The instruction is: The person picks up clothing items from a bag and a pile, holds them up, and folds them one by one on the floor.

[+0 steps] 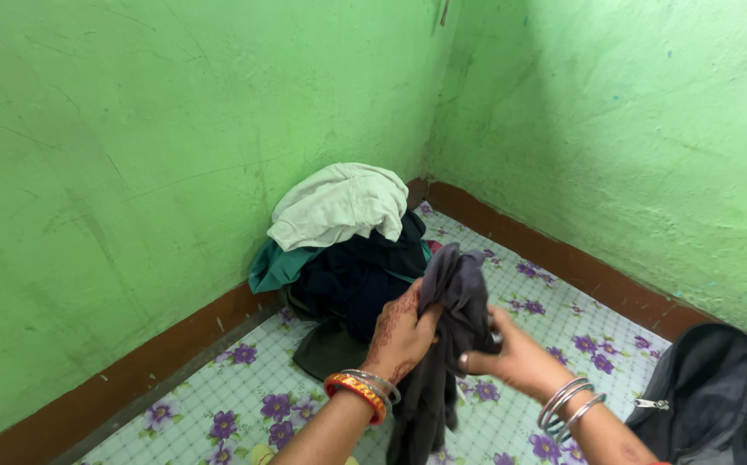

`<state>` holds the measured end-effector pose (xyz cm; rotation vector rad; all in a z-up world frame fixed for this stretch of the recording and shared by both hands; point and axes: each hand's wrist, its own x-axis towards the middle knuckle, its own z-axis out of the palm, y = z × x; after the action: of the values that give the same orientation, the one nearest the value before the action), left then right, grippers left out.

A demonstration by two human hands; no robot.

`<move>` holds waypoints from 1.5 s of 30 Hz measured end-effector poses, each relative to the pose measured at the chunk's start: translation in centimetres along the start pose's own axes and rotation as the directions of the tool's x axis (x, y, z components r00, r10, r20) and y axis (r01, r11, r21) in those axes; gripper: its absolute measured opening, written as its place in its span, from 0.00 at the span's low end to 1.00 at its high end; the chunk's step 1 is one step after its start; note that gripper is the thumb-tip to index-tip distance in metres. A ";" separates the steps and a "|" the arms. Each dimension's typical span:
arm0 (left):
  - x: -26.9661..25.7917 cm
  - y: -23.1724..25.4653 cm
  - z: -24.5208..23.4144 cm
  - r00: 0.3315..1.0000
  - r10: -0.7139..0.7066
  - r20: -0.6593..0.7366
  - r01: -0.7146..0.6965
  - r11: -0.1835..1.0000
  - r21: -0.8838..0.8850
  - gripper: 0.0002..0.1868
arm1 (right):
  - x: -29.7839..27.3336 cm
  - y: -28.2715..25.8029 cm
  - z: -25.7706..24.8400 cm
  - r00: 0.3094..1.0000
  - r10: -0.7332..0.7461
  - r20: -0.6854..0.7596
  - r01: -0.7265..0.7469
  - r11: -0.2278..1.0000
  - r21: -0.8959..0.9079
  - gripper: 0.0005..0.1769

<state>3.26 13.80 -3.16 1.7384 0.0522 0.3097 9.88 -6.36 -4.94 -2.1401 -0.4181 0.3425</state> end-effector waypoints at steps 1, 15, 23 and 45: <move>0.6 0.3 -0.2 0.999 0.039 -0.001 -0.038 0.998 0.045 0.16 | 0.7 0.8 0.4 0.995 0.031 0.093 -0.027 0.999 -0.041 0.56; 4.4 1.6 -4.9 0.930 0.340 -0.139 -0.266 0.884 0.385 0.17 | 9.8 -5.1 5.7 0.950 0.177 0.256 -0.207 0.974 0.097 0.28; 5.8 -3.1 -11.4 0.944 0.169 -0.284 0.060 0.758 0.649 0.20 | 13.7 -6.6 14.7 0.939 0.039 0.342 -0.227 0.817 0.530 0.30; 6.6 -21.9 -14.9 0.927 0.218 -0.304 -0.011 0.828 0.560 0.23 | 16.5 -5.0 24.6 0.935 -0.082 0.345 -0.212 0.650 0.730 0.46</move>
<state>9.07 33.70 -20.88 2.2446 0.3305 0.7625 14.33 21.23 -15.91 -1.2462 -0.3102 0.8007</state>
